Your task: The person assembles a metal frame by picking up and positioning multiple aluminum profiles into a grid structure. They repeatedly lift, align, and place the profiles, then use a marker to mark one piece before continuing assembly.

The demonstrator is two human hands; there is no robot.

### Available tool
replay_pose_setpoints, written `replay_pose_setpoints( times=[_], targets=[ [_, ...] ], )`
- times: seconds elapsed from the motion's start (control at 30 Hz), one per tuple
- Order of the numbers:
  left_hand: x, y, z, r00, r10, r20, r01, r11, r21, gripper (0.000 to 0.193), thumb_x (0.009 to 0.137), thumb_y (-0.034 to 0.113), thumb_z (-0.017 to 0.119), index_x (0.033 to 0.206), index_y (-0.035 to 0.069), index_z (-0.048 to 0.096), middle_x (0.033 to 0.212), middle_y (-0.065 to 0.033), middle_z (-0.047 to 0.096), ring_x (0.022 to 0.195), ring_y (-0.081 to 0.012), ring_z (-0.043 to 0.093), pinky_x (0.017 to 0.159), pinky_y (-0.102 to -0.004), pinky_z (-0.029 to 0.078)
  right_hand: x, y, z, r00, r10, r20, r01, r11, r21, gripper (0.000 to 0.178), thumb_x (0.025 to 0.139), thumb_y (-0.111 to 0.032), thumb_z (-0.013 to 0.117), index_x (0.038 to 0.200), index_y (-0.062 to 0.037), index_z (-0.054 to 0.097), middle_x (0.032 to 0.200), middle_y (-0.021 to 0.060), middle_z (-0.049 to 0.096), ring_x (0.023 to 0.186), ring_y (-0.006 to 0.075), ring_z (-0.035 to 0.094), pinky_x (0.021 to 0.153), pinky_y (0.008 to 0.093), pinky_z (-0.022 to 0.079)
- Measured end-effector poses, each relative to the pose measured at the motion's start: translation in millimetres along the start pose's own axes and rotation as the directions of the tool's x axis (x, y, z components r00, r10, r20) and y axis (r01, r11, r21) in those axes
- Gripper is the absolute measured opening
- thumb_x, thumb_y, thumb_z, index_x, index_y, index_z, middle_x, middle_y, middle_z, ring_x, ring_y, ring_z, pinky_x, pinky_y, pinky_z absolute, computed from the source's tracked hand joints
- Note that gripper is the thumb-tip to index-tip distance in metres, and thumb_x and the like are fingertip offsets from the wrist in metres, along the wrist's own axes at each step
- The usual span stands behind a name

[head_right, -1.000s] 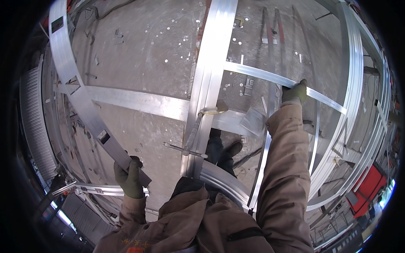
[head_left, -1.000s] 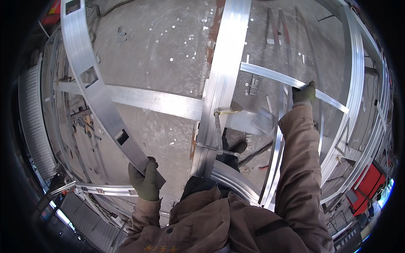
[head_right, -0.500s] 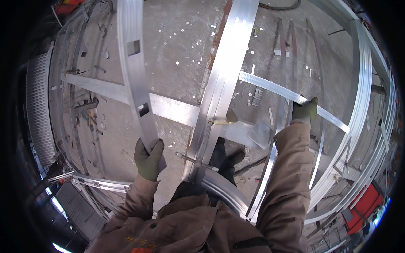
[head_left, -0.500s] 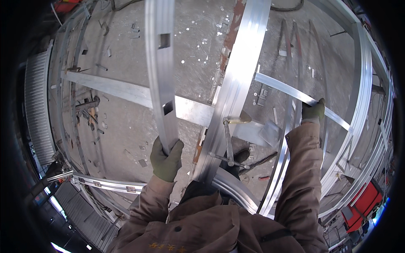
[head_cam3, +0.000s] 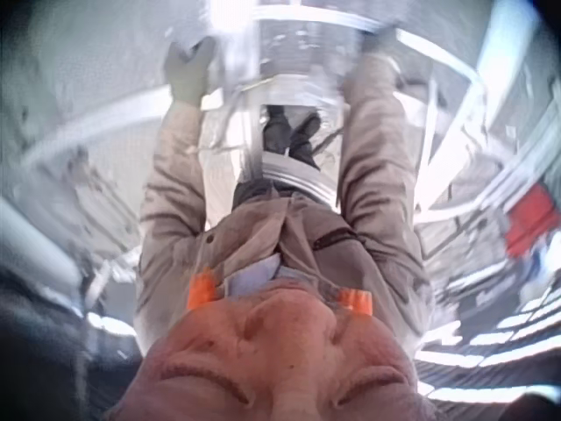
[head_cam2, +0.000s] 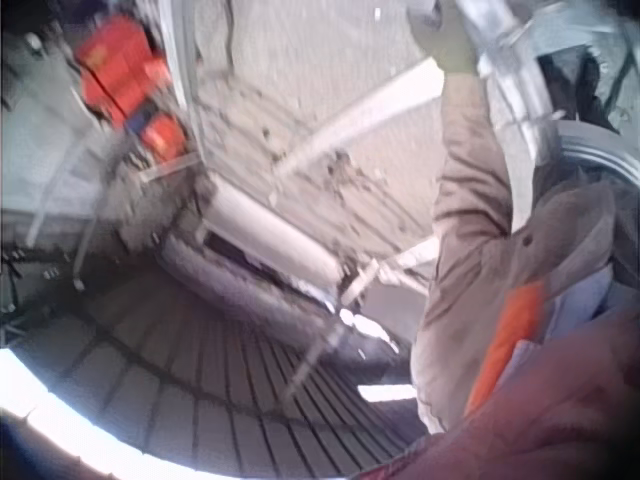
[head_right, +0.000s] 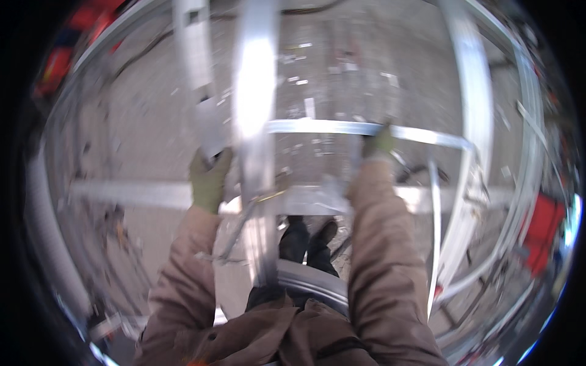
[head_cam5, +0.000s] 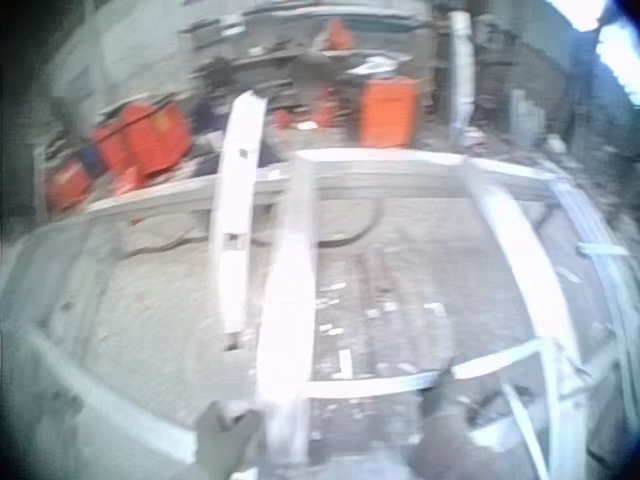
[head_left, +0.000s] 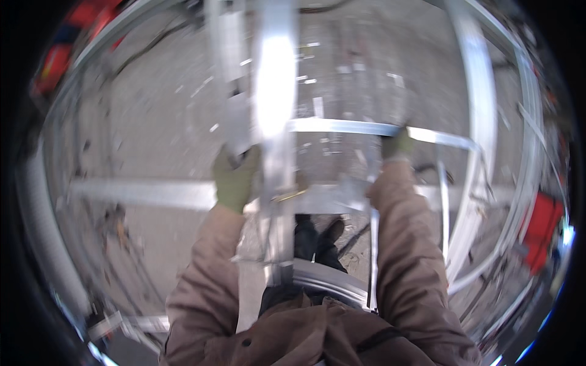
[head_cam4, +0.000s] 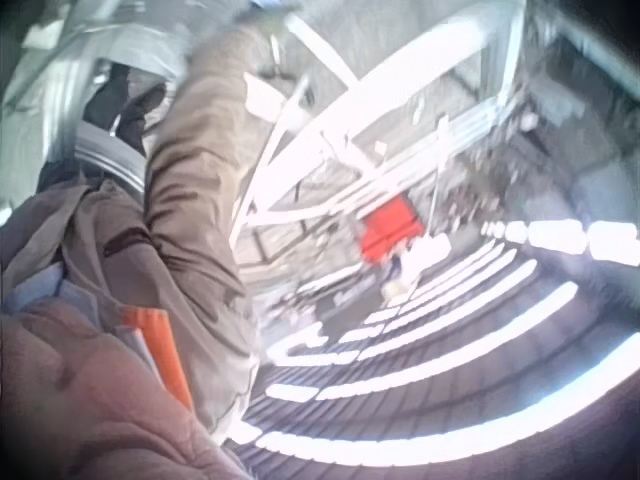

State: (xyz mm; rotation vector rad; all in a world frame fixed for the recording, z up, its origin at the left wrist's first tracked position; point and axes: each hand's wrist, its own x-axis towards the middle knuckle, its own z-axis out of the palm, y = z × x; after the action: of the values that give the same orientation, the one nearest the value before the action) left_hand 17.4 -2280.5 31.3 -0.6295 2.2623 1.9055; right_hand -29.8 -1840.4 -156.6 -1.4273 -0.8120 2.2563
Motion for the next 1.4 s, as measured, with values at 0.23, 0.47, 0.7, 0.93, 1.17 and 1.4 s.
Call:
replay_pose_setpoints(
  times=[0.23, 0.47, 0.7, 0.93, 1.17, 1.4],
  targets=[
    [32, 18, 99, 0.954, 0.147, 0.261, -0.242, 0.892, 0.382, 0.043, 0.104, 0.024, 0.091, 0.132, -0.004, 0.076, 0.109, -0.0067, 0.081, 0.094, -0.016, 0.073, 0.085, -0.0344, 0.06, -56, -25, 31, 0.996, -0.042, -0.084, 0.031, 0.992, -0.119, 0.067, 0.11, -0.047, 0.086, 0.146, 0.0055, 0.063, 0.126, 0.0166, 0.076, 0.101, 0.0313, 0.077, 0.09, 0.0488, 0.07],
    [59, 18, 143, 0.865, 0.058, 0.498, -0.41, 0.654, 0.636, 0.049, 0.1, 0.025, 0.093, 0.133, -0.004, 0.075, 0.112, -0.0095, 0.081, 0.097, -0.02, 0.075, 0.088, -0.0395, 0.062, -36, -21, 13, 0.988, -0.077, -0.136, 0.036, 0.96, -0.279, 0.067, 0.103, -0.048, 0.088, 0.134, 0.0082, 0.07, 0.114, 0.0211, 0.08, 0.092, 0.0304, 0.081, 0.075, 0.0446, 0.064],
    [68, 26, 135, 0.836, -0.112, 0.538, -0.453, 0.414, 0.79, 0.06, 0.097, 0.022, 0.092, 0.147, -0.006, 0.073, 0.121, -0.0169, 0.084, 0.106, -0.0265, 0.08, 0.095, -0.0437, 0.065, -65, -74, 4, 0.993, 0.104, -0.052, -0.116, 0.927, -0.357, 0.082, 0.101, -0.06, 0.084, 0.148, 0.0042, 0.064, 0.137, 0.0285, 0.081, 0.13, 0.0463, 0.078, 0.115, 0.0514, 0.058],
    [65, 42, 173, 0.851, -0.17, 0.498, -0.407, 0.386, 0.828, 0.05, 0.097, 0.021, 0.093, 0.137, -0.002, 0.074, 0.112, -0.0111, 0.083, 0.098, -0.0216, 0.077, 0.089, -0.042, 0.063, -57, -81, -6, 0.986, 0.165, -0.003, -0.157, 0.934, -0.32, 0.078, 0.102, -0.053, 0.086, 0.147, 0.0059, 0.064, 0.134, 0.0253, 0.082, 0.124, 0.0411, 0.081, 0.11, 0.0481, 0.062],
    [77, 4, 165, 0.87, -0.088, 0.486, -0.406, 0.433, 0.805, 0.047, 0.093, 0.019, 0.095, 0.131, 0.001, 0.074, 0.112, -0.0094, 0.083, 0.098, -0.0222, 0.078, 0.09, -0.0432, 0.064, -47, -70, -8, 0.983, 0.185, 0.008, -0.171, 0.926, -0.336, 0.074, 0.103, -0.053, 0.087, 0.144, 0.0042, 0.063, 0.129, 0.0238, 0.084, 0.118, 0.0387, 0.083, 0.105, 0.048, 0.063],
    [82, -2, 162, 0.887, -0.017, 0.461, -0.433, 0.314, 0.845, 0.055, 0.094, 0.025, 0.096, 0.138, 0.002, 0.074, 0.113, -0.016, 0.086, 0.098, -0.0272, 0.082, 0.09, -0.0462, 0.065, -49, -68, -8, 0.985, 0.169, 0.045, -0.144, 0.93, -0.338, 0.075, 0.103, -0.054, 0.087, 0.145, 0.0045, 0.063, 0.129, 0.024, 0.084, 0.118, 0.0388, 0.083, 0.102, 0.0472, 0.064]
  ],
)
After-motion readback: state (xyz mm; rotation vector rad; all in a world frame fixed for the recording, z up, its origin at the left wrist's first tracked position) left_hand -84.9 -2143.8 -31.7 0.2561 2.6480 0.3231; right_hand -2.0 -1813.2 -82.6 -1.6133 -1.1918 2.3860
